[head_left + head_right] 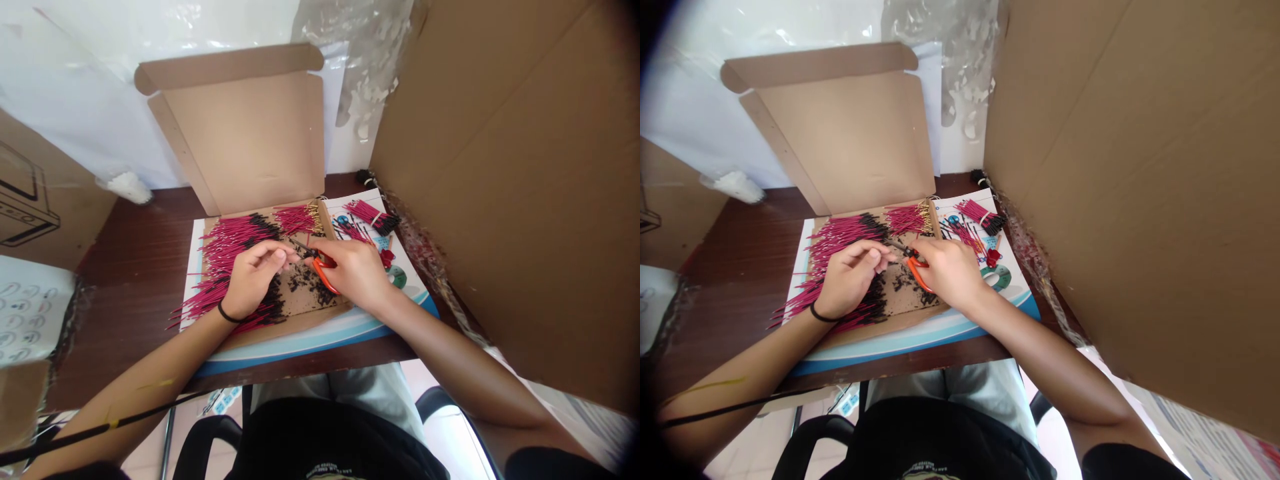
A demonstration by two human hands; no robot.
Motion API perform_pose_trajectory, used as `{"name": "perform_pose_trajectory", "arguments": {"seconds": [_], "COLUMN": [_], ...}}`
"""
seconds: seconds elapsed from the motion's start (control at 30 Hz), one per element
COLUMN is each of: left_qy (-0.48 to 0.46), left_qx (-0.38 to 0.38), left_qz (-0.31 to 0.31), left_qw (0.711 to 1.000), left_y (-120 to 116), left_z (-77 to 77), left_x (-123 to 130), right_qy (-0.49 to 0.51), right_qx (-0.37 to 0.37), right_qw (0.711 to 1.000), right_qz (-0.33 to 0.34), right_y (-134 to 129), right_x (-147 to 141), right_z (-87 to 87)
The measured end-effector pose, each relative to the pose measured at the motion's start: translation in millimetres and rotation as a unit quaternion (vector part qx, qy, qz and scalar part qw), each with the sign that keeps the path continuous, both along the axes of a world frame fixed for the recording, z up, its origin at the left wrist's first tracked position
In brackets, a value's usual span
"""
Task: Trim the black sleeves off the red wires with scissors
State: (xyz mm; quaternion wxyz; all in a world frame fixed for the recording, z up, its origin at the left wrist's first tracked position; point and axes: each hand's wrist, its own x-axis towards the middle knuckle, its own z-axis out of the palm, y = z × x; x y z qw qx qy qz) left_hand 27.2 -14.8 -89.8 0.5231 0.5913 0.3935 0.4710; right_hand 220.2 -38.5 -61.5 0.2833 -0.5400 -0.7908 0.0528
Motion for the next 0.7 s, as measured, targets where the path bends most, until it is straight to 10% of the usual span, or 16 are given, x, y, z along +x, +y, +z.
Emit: {"name": "perform_pose_trajectory", "arguments": {"seconds": [0.7], "left_qy": [0.016], "left_qx": [-0.004], "left_qz": [-0.002], "left_qw": [1.0], "left_y": [1.1], "left_z": [3.0], "left_x": [1.6], "right_qy": [0.006], "right_qx": [0.004], "right_qw": [1.0], "right_qz": [0.022], "right_y": [-1.6], "right_x": [-0.7], "right_z": [-3.5]}}
